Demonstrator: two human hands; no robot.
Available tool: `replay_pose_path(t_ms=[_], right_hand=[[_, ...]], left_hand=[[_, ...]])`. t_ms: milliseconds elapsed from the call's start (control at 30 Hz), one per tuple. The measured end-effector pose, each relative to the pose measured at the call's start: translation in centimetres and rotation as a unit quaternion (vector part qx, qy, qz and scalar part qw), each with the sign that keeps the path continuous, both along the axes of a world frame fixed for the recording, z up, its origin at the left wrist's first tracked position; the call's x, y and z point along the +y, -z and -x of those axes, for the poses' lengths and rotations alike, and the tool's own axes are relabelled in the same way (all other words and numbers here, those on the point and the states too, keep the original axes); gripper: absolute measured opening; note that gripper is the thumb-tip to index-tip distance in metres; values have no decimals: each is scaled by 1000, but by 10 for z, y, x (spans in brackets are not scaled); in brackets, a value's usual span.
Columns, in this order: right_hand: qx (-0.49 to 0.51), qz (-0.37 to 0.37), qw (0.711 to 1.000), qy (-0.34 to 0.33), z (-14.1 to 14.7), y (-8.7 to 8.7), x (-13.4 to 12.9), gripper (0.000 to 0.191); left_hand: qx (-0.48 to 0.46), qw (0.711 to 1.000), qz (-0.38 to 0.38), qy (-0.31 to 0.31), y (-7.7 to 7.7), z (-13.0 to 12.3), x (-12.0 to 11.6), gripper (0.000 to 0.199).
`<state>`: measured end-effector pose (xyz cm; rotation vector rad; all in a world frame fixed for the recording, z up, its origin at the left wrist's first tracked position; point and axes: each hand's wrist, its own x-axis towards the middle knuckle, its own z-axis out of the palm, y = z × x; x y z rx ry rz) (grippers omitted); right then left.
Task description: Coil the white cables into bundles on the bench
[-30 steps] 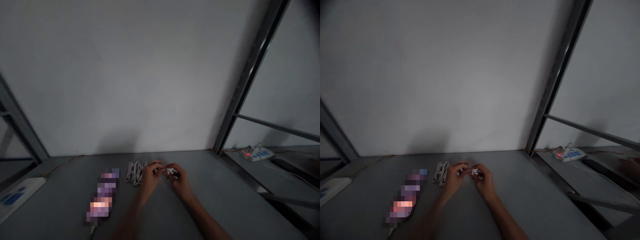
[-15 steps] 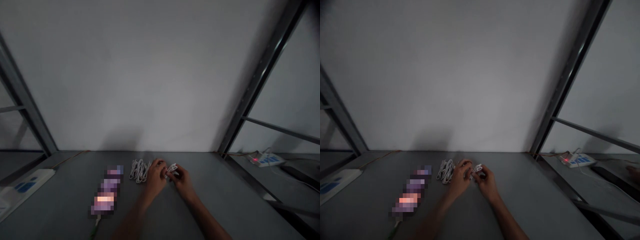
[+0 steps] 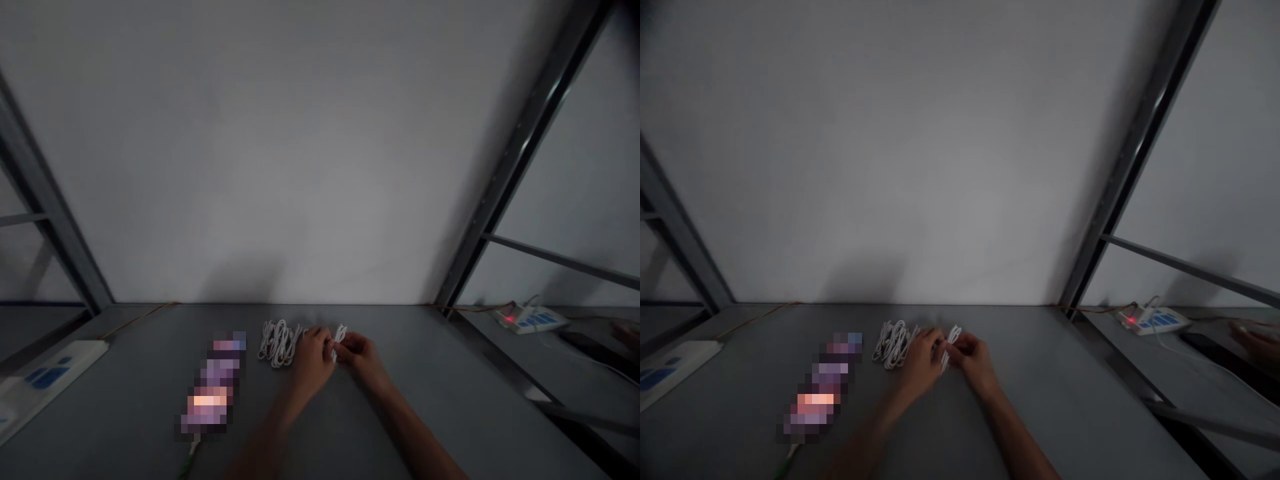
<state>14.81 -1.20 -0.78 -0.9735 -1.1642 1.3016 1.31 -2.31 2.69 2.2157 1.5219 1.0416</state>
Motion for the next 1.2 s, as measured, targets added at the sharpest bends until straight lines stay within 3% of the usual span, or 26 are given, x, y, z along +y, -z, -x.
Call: replay_pose_path(t_ms=[100, 233, 367, 467, 667, 833, 1000, 1200], right_hand=[[-10, 40, 999, 24, -2, 8, 5, 38], [49, 84, 994, 53, -4, 18, 9, 32], [113, 108, 985, 69, -6, 16, 9, 29], [101, 107, 988, 55, -6, 12, 9, 30], [54, 84, 993, 57, -6, 8, 10, 29], [100, 77, 992, 3, -11, -8, 3, 35], [114, 28, 993, -31, -14, -24, -5, 36], [111, -18, 992, -58, -13, -27, -6, 36]], left_hand=[[34, 999, 17, -2, 4, -2, 0, 21], [-2, 1000, 15, 9, 10, -2, 2, 17], [-27, 998, 49, 39, 10, -4, 1, 20], [-28, 995, 78, 58, 5, -5, 0, 25], [25, 995, 67, -67, 0, 0, 5, 20], [181, 965, 52, -183, 6, 8, 8, 18], [221, 950, 11, -220, 10, 14, 5, 18], [203, 950, -74, -226, 6, 12, 4, 16]])
